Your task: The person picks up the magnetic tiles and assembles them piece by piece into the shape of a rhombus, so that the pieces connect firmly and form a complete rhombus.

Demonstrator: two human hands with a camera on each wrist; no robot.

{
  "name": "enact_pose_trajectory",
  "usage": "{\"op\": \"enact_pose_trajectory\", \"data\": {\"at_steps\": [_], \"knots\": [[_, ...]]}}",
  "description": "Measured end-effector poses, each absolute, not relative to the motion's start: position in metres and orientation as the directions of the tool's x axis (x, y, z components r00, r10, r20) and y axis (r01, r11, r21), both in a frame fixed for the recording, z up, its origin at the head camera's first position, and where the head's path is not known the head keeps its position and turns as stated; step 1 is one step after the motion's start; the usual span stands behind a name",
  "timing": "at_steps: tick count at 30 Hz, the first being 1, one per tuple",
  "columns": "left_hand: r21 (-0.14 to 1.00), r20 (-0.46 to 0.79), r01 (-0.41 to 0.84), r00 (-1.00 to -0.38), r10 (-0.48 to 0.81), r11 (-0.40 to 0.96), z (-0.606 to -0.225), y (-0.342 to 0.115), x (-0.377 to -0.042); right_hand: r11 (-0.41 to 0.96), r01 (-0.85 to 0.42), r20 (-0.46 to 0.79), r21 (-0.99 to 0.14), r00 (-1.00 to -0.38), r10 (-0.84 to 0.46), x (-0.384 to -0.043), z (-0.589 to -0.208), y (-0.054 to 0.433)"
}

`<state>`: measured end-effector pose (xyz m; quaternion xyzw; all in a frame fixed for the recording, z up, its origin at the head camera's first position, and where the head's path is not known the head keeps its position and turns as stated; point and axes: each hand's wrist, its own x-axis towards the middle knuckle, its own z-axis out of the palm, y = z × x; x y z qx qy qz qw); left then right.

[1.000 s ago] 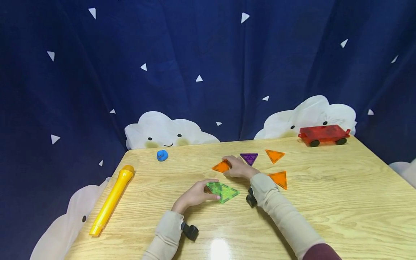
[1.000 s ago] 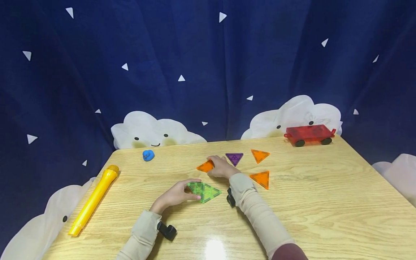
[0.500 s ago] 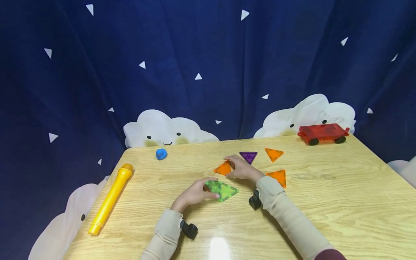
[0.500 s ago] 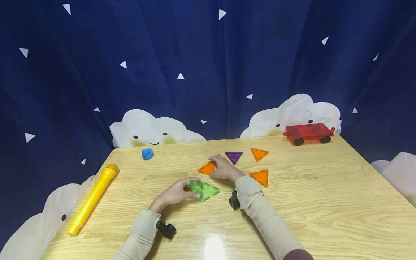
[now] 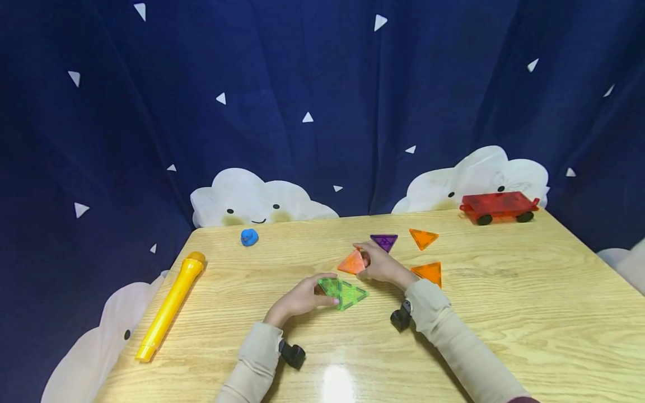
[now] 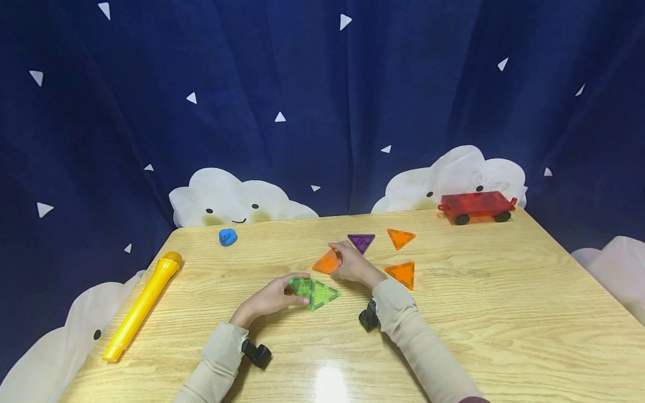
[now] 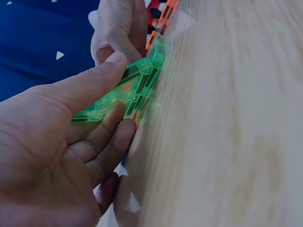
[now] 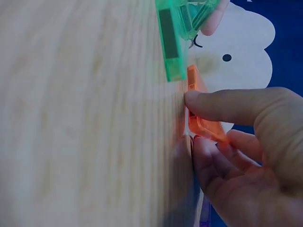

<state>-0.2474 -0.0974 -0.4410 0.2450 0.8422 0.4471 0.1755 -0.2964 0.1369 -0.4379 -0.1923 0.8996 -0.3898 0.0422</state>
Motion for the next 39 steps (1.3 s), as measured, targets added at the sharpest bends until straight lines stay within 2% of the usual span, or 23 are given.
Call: {"op": "enact_pose_trajectory", "data": {"at_steps": [8,16,23,39], "knots": [[0.849,-0.09,0.237,-0.815,0.572,0.472,-0.44,-0.098,-0.248,0.506,-0.17,-0.041,-0.846,-0.925,-0.379,-0.29,-0.439,0.146],[0.856,-0.099,0.224,-0.815,0.571,0.467,-0.44,-0.098,-0.247,0.269,-0.095,-0.03,-0.959,-0.903,-0.428,-0.285,-0.448,0.155],[0.859,-0.095,0.223,-0.815,0.572,0.46,-0.441,-0.098,-0.248,0.135,-0.033,-0.029,-0.99,-0.9,-0.436,-0.277,-0.451,0.159],[0.883,-0.117,0.179,-0.811,0.574,0.434,-0.44,-0.097,-0.248,0.087,-0.034,-0.013,-0.996,-0.871,-0.492,-0.272,-0.454,0.158]]}}
